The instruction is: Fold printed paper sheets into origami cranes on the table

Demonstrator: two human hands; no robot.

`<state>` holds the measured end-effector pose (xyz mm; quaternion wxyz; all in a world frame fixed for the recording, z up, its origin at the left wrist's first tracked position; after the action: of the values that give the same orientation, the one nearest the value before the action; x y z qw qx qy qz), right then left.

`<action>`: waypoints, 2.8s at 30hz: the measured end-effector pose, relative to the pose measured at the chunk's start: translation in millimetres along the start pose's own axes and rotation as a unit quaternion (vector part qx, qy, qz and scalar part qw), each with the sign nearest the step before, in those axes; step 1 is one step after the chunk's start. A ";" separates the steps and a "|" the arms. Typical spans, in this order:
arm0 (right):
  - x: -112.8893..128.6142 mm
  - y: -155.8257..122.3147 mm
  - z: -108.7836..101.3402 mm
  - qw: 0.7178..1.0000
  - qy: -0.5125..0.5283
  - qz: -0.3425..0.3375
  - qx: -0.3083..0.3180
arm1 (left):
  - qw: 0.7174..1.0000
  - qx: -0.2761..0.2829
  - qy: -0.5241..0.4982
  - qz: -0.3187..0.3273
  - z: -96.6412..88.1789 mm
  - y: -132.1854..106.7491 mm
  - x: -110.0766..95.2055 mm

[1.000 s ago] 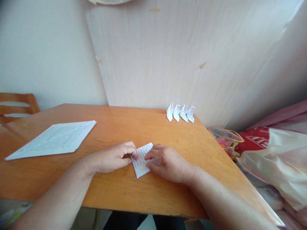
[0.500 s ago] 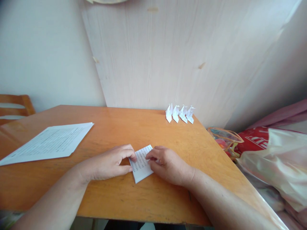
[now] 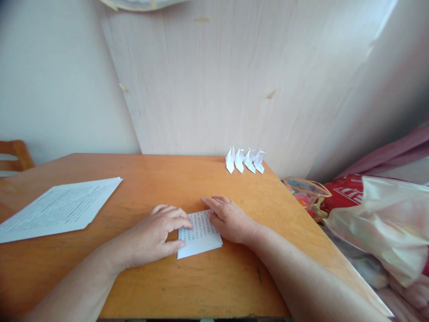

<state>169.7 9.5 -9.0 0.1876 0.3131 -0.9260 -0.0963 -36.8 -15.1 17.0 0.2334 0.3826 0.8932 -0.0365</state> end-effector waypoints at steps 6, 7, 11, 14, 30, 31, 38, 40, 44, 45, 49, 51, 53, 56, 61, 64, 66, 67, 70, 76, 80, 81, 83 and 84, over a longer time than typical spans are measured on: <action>7.5 -1.5 -10.1 0.999 -0.009 0.031 0.000 | 0.998 -0.033 0.044 0.010 1.7 0.0 6.0; 8.3 -3.0 -10.3 0.999 0.010 0.041 0.005 | 0.998 -0.033 0.050 0.008 2.0 0.0 5.5; 13.5 -9.7 -10.2 0.991 0.102 0.066 0.048 | 0.999 -0.020 0.050 -0.002 2.4 0.0 0.3; 18.8 -12.8 -13.4 0.983 0.152 0.068 0.080 | 0.999 -0.017 0.046 0.004 2.4 0.0 -1.0; 40.1 -20.5 -24.7 0.990 0.072 -0.082 0.090 | 0.999 0.013 0.013 -0.038 0.4 -2.9 2.8; 41.9 -20.3 -25.4 0.989 0.067 -0.095 0.093 | 0.999 0.015 0.012 -0.040 0.9 -2.9 3.7; 43.5 -17.7 -18.7 0.982 0.066 -0.127 0.123 | 0.999 0.008 -0.004 -0.038 0.9 -3.3 10.0; 42.1 -16.9 -16.9 0.981 0.072 -0.129 0.125 | 0.999 0.016 -0.017 -0.039 -2.6 -6.4 11.6; 40.5 -15.2 -15.8 0.980 0.078 -0.130 0.129 | 0.997 0.054 -0.046 -0.023 -8.3 -14.7 14.7; 40.2 -14.8 -15.7 0.980 0.078 -0.129 0.131 | 0.997 0.057 -0.050 -0.018 -9.0 -16.2 15.5; 39.6 -13.7 -14.5 0.979 0.086 -0.127 0.134 | 0.998 0.037 -0.053 -0.015 -6.5 -18.9 19.1; 39.2 -13.4 -14.2 0.980 0.087 -0.123 0.130 | 0.998 0.024 -0.059 -0.023 -3.5 -19.9 21.5; 39.3 -13.3 -14.5 0.981 0.086 -0.120 0.130 | 0.997 0.021 -0.066 -0.026 -0.9 -21.3 23.6; 40.7 -13.0 -16.6 0.980 0.086 -0.118 0.136 | 0.996 0.026 -0.076 -0.023 0.2 -23.6 26.1; 39.8 -12.2 -19.8 0.979 0.112 -0.091 0.142 | 0.995 0.045 -0.089 -0.020 -3.0 -24.1 25.6; 35.5 -12.5 -17.2 0.977 0.151 -0.051 0.143 | 0.994 0.046 -0.092 -0.026 -4.7 -23.5 24.0; 32.4 -12.7 -13.7 0.976 0.169 -0.016 0.138 | 0.994 0.046 -0.090 -0.030 -4.9 -23.3 23.3; 31.2 -12.6 -11.7 0.976 0.172 0.000 0.134 | 0.995 0.046 -0.089 -0.031 -4.7 -23.3 23.2; 29.0 -11.3 -5.5 0.979 0.162 0.041 0.117 | 0.995 0.043 -0.088 -0.031 -3.5 -23.3 23.9; 22.6 -7.6 6.7 0.982 0.112 0.118 0.101 | 0.995 0.036 -0.084 -0.026 -1.3 -23.4 25.4; 20.7 -6.6 9.8 0.983 0.080 0.134 0.097 | 0.995 0.041 -0.081 -0.029 -1.4 -23.7 24.3; 20.7 -6.6 10.1 0.983 0.074 0.135 0.097 | 0.995 0.041 -0.081 -0.029 -1.6 -23.7 23.9; 20.8 -6.7 10.6 0.985 0.062 0.133 0.096 | 0.995 0.043 -0.080 -0.030 -1.8 -23.5 23.5; 20.7 -6.8 11.0 0.985 0.057 0.132 0.095 | 0.995 0.044 -0.078 -0.031 -1.8 -23.3 23.4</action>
<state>153.7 -8.0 -15.0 0.2205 0.2095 -0.9520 0.0354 -67.8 -15.5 5.6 0.2844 0.3607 0.8810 -0.1130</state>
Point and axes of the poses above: each hand's wrist, its own y-axis towards the middle knuckle, its own z-axis out of the palm, x = y × z, the point moved 4 cm from there along y, towards the middle knuckle, and after that the axes turned 8 degrees about -y, right-handed, at the moved point
